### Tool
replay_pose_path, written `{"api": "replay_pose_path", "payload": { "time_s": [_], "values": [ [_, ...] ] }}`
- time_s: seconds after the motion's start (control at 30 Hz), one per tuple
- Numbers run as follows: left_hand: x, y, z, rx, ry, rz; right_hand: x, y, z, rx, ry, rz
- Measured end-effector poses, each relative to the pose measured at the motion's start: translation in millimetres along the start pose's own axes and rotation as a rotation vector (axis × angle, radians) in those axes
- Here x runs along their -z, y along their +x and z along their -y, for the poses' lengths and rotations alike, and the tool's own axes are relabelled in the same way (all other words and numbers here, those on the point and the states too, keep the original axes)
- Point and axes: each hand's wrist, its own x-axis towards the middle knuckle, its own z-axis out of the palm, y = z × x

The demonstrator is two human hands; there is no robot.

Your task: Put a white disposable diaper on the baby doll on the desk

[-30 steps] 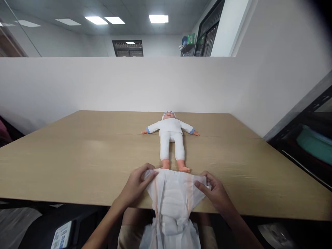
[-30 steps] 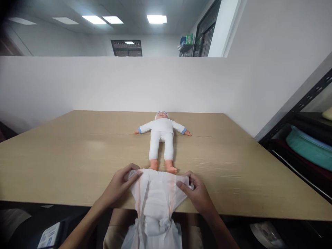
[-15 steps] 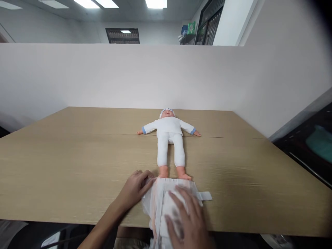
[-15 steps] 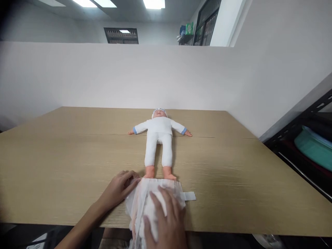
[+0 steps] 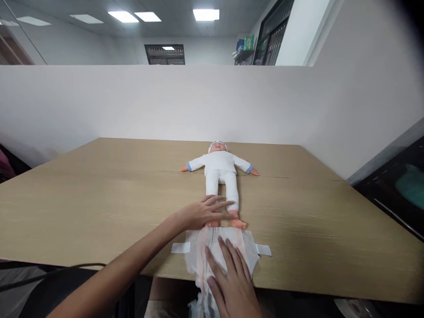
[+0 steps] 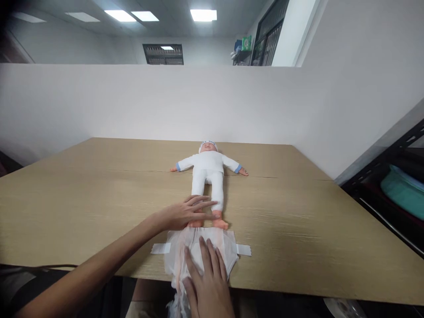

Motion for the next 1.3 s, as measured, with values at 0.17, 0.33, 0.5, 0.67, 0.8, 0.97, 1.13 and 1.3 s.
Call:
{"api": "replay_pose_path", "payload": {
  "time_s": [0.17, 0.33, 0.5, 0.67, 0.8, 0.97, 1.13, 1.3],
  "values": [
    [-8.6, 24.1, 20.1, -0.118, -0.001, 0.064, -0.1, 1.1, -1.8, 0.003, 0.003, 0.012],
    [-16.9, 43.3, 26.6, -0.208, 0.067, -0.053, -5.0, 1.4, -4.8, 0.000, 0.005, 0.011],
    [-11.8, 56.7, 27.1, -0.251, 0.085, -0.099, -2.1, 6.1, -7.3, -0.017, 0.028, 0.021],
    [14.5, 60.7, 31.8, -0.173, -0.222, -0.169, 13.8, 20.1, -13.7, 0.005, 0.038, 0.058],
    [46.2, 67.9, 35.4, -0.131, -0.428, -0.270, 30.2, 35.6, -18.1, -0.005, 0.063, 0.102],
    [79.5, 80.1, 42.6, -0.115, -0.536, -0.294, 39.9, 62.4, -22.2, -0.040, 0.084, 0.120],
    [100.9, 84.8, 51.8, -0.062, -0.528, -0.315, 38.9, 93.8, -27.4, -0.048, 0.041, 0.080],
    [107.8, 81.9, 58.7, 0.015, -0.615, -0.391, 33.3, 118.8, -38.5, -0.050, -0.016, 0.038]
  ]
}}
